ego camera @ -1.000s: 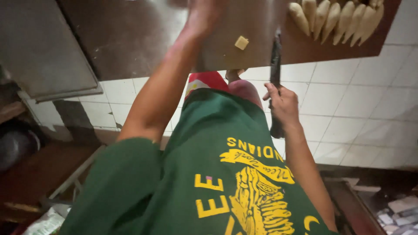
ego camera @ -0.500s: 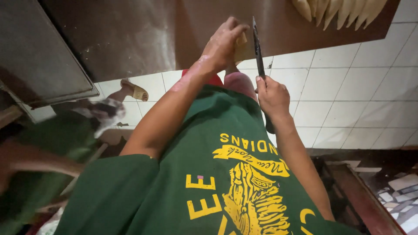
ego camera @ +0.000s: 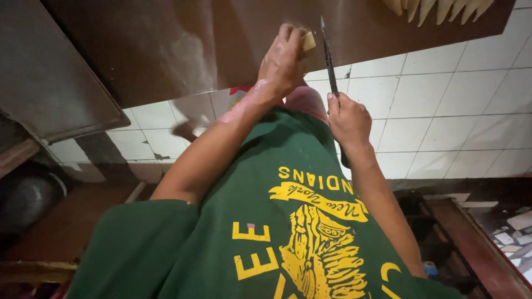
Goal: Cutting a long strip of dough into small square pieces using a knife on a stainless steel work surface.
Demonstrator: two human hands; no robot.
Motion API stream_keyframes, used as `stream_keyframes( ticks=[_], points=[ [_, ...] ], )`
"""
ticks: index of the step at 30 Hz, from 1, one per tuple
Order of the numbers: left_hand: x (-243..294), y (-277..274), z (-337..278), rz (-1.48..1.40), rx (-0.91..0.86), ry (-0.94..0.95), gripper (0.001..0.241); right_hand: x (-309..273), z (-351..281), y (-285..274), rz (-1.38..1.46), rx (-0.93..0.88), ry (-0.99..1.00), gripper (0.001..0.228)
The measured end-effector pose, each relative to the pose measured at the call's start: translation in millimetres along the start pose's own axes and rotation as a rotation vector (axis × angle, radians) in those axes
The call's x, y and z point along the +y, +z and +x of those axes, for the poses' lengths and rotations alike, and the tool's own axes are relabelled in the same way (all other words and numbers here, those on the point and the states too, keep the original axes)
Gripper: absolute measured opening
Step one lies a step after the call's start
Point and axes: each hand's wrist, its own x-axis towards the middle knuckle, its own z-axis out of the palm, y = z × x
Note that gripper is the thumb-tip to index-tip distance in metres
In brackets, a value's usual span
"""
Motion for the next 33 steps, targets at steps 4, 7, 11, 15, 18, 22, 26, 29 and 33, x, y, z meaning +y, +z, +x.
stream_keyframes(
  ticks=[4,7,11,15,18,22,26,29,33],
  points=[
    [-9.0,18.3,4.9,0.053,0.098,-0.007,0.022,-3.1,1.1,1.2,-0.057,0.001,-0.018,0.040],
    [-7.7,18.5,4.3,0.100,0.136,-0.002,0.012,-5.2,4.0,4.5,-0.126,0.014,-0.021,0.039],
    [-2.3,12.0,0.9,0.092,0.172,0.057,0.008,-6.9,6.8,6.7,-0.182,0.026,-0.058,0.041],
    [-6.2,14.1,2.1,0.053,0.175,0.051,0.010,-8.3,5.8,8.3,-0.193,0.006,-0.063,0.037],
    [-8.1,15.1,3.9,0.099,0.160,0.041,0.014,-8.0,6.1,10.9,-0.186,0.044,-0.083,0.036],
    [-9.6,13.4,3.6,0.070,0.150,0.070,0.018,-12.8,5.5,11.2,-0.166,0.027,-0.067,0.036],
    [-3.8,8.5,2.5,0.021,0.163,0.063,0.009,-9.1,9.1,17.8,-0.150,0.003,-0.046,0.037],
    [-5.8,11.0,4.0,0.036,0.164,0.064,0.011,-11.0,10.1,16.3,-0.150,-0.006,-0.045,0.038],
    [-5.2,9.3,3.8,0.034,0.172,0.065,0.006,-5.5,20.8,26.6,-0.133,-0.038,-0.028,0.039]
  ],
)
